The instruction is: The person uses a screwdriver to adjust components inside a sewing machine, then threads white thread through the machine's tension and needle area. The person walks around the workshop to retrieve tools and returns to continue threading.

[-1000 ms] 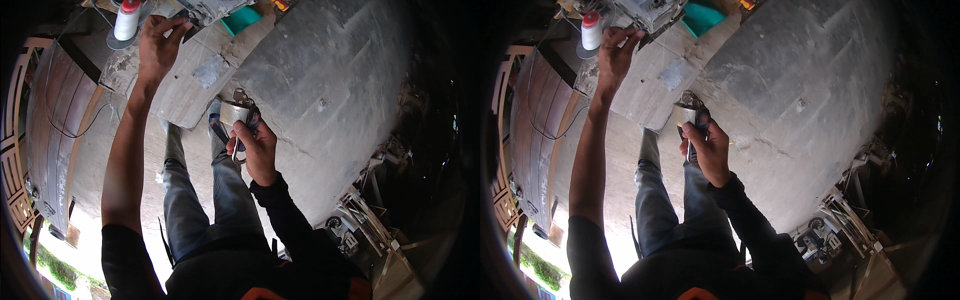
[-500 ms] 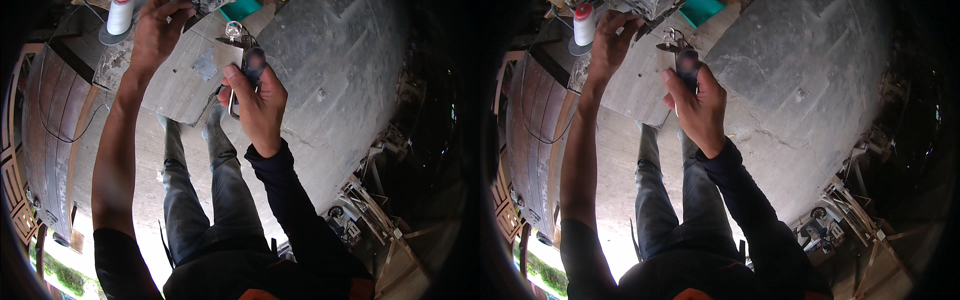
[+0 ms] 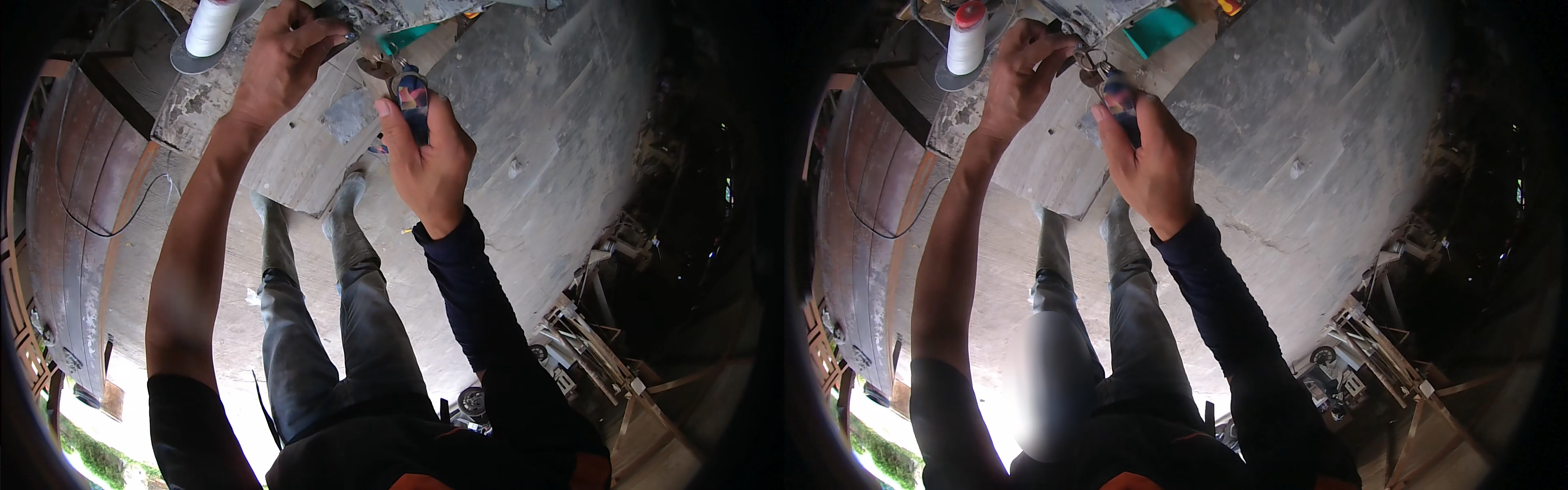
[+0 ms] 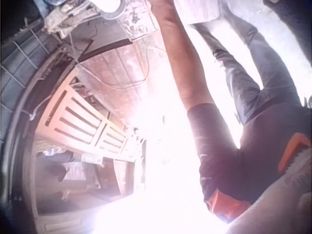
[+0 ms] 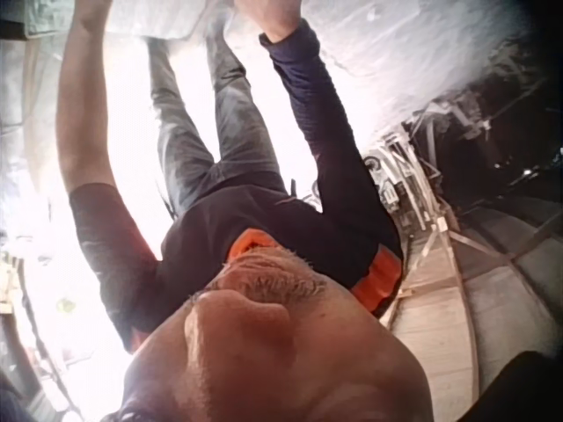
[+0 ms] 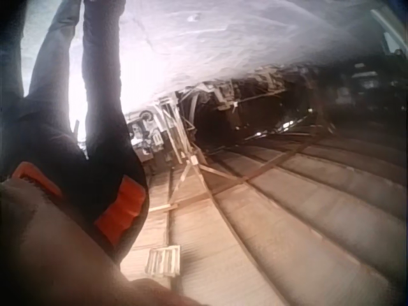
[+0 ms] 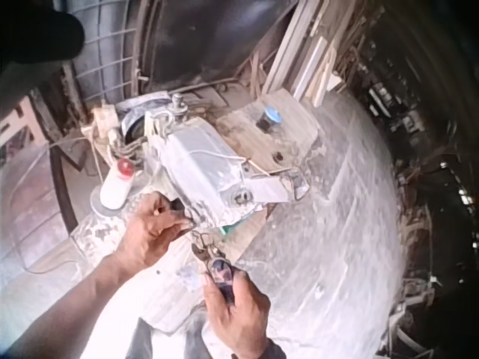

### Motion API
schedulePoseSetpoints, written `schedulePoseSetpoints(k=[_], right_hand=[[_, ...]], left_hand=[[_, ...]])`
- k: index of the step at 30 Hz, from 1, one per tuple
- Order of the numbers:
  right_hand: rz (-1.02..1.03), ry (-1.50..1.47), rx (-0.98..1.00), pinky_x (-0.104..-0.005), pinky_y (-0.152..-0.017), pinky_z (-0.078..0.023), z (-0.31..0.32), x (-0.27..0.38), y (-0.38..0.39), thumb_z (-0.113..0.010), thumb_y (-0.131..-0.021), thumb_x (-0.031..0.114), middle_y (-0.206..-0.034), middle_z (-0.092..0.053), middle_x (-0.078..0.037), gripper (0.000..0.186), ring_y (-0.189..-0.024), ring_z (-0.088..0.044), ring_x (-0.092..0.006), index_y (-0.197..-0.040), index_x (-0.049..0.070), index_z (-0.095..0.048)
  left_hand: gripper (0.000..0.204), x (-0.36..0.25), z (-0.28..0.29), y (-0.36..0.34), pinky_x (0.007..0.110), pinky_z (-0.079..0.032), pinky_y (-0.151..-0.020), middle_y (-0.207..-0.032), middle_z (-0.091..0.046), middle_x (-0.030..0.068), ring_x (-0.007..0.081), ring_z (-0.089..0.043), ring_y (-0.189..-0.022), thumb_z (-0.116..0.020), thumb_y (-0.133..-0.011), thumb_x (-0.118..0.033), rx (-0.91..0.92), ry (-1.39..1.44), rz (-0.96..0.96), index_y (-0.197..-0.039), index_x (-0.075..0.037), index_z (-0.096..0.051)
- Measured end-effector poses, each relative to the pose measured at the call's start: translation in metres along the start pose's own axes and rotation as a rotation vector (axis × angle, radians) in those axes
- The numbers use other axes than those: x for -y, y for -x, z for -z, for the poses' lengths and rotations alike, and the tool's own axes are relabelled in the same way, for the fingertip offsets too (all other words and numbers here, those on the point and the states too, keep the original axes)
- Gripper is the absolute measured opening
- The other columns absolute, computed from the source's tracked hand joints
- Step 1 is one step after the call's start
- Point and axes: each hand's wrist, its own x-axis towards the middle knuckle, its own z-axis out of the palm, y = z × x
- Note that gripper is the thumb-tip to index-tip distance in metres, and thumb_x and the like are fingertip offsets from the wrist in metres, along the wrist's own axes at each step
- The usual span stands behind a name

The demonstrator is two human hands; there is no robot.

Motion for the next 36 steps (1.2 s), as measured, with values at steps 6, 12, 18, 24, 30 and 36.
schedulePoseSetpoints(k=[6, 12, 18, 24, 30, 36], right_hand=[[0.284, 0.171, 0.008, -0.0317, -0.054, -0.050, -0.007, -0.007, -0.016, -0.069, -0.083, 0.013, -0.077, -0.062, -0.012, 0.018, -0.061, -0.063, -0.0264, -0.093, 0.002, -0.058], [0.424, 0.321, 0.015, -0.0308, -0.053, -0.050, -0.013, -0.011, -0.027, -0.069, -0.082, 0.012, -0.079, -0.061, -0.012, 0.021, -0.064, -0.063, -0.0262, -0.097, 0.002, -0.059], [0.456, 0.352, -0.003, -0.0299, -0.054, -0.050, -0.015, -0.006, -0.029, -0.068, -0.084, 0.014, -0.080, -0.062, -0.011, 0.021, -0.065, -0.064, -0.0253, -0.099, 0.003, -0.059], [0.436, 0.370, 0.026, -0.0299, -0.053, -0.050, -0.016, -0.010, -0.028, -0.068, -0.084, 0.015, -0.081, -0.063, -0.011, 0.022, -0.064, -0.065, -0.0241, -0.099, 0.002, -0.059], [0.415, 0.370, 0.046, -0.0300, -0.052, -0.049, -0.025, -0.019, -0.028, -0.069, -0.083, 0.014, -0.077, -0.061, -0.010, 0.019, -0.062, -0.063, -0.0238, -0.093, 0.002, -0.058], [0.406, 0.330, 0.068, -0.0315, -0.053, -0.050, -0.028, -0.015, -0.031, -0.068, -0.084, 0.015, -0.078, -0.061, -0.010, 0.019, -0.063, -0.063, -0.0253, -0.095, 0.003, -0.058]], left_hand=[[0.019, 0.006, 0.000, 0.005, 0.032, -0.044, -0.071, -0.087, -0.048, 0.0073, 0.0218, -0.052, -0.082, -0.066, -0.080, 0.000, -0.029, 0.042, -0.047, -0.098, -0.007, -0.069], [0.018, 0.007, 0.003, 0.006, 0.034, -0.043, -0.076, -0.093, -0.050, 0.0094, 0.0253, -0.052, -0.088, -0.065, -0.080, -0.001, -0.025, 0.001, -0.047, -0.097, -0.006, -0.068], [0.015, 0.009, 0.004, 0.007, 0.034, -0.043, -0.076, -0.094, -0.050, 0.0101, 0.0273, -0.051, -0.089, -0.066, -0.077, -0.002, -0.022, 0.012, -0.065, -0.092, -0.003, -0.065], [0.012, 0.009, 0.006, 0.006, 0.034, -0.042, -0.075, -0.092, -0.050, 0.0101, 0.0268, -0.051, -0.087, -0.066, -0.078, -0.001, -0.001, 0.035, -0.023, -0.090, -0.002, -0.064], [0.013, 0.006, 0.008, 0.008, 0.034, -0.042, -0.075, -0.089, -0.050, 0.0102, 0.0268, -0.050, -0.084, -0.065, -0.080, -0.002, 0.015, 0.076, 0.009, -0.092, -0.001, -0.064], [0.013, 0.010, 0.010, 0.009, 0.033, -0.042, -0.074, -0.089, -0.050, 0.0110, 0.0254, -0.051, -0.083, -0.062, -0.083, -0.002, 0.039, 0.097, 0.002, -0.095, 0.002, -0.062]])
